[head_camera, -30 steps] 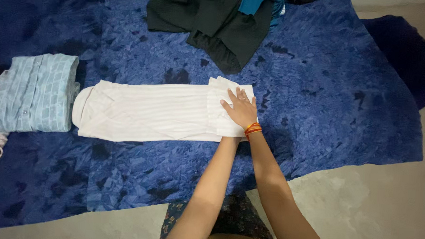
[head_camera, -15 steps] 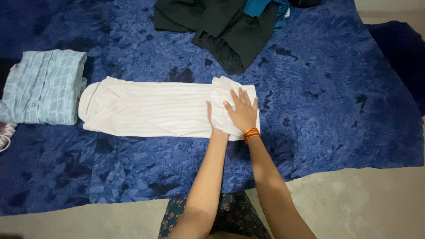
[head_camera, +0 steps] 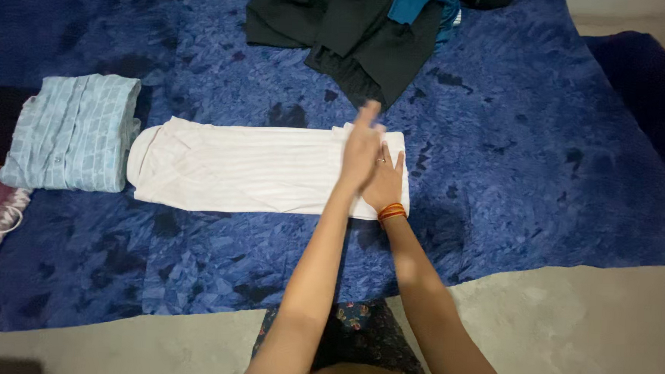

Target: The person folds a white polo shirt on a blue bedspread, aligning edges and buttoning the collar before placing it on a stack. Then the person lays out a black shirt, buttons it, and begins folding it.

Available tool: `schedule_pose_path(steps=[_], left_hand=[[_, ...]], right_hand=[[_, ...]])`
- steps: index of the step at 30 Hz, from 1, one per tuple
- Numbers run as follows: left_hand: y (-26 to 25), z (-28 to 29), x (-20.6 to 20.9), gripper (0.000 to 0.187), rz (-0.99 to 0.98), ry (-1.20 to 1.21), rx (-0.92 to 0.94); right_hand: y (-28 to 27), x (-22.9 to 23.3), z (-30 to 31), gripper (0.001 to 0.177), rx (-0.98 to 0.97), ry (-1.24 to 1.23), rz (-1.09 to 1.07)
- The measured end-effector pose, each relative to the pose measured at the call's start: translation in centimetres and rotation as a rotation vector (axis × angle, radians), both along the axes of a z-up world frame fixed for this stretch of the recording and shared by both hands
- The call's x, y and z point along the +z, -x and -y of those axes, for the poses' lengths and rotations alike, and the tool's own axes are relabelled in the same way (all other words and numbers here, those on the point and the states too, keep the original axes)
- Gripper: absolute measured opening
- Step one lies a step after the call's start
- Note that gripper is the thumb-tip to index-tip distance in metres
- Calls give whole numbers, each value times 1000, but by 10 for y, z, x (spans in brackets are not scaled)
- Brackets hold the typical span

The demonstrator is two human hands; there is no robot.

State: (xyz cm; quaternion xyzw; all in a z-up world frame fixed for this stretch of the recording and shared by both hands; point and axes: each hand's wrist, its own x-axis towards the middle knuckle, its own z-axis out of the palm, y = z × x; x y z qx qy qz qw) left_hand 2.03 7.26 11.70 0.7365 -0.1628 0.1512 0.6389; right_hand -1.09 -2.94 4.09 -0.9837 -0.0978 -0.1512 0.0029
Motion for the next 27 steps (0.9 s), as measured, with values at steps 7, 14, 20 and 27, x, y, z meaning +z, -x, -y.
schedule_pose_path(steps=[7, 14, 20, 27], left_hand=[[-3, -4, -53, 63, -297, -876, 72], [5, -40, -91, 58, -90, -634, 355], [4, -49, -88, 15, -114, 108, 501], [2, -50, -79, 20, -162, -107, 509]], right_hand=[[0, 0, 5, 52, 90, -323, -47], [0, -8, 30, 38, 116, -1378, -117], [-15, -15, 55, 24, 268, -2177, -13], [3, 16, 76, 36, 43, -2286, -8]])
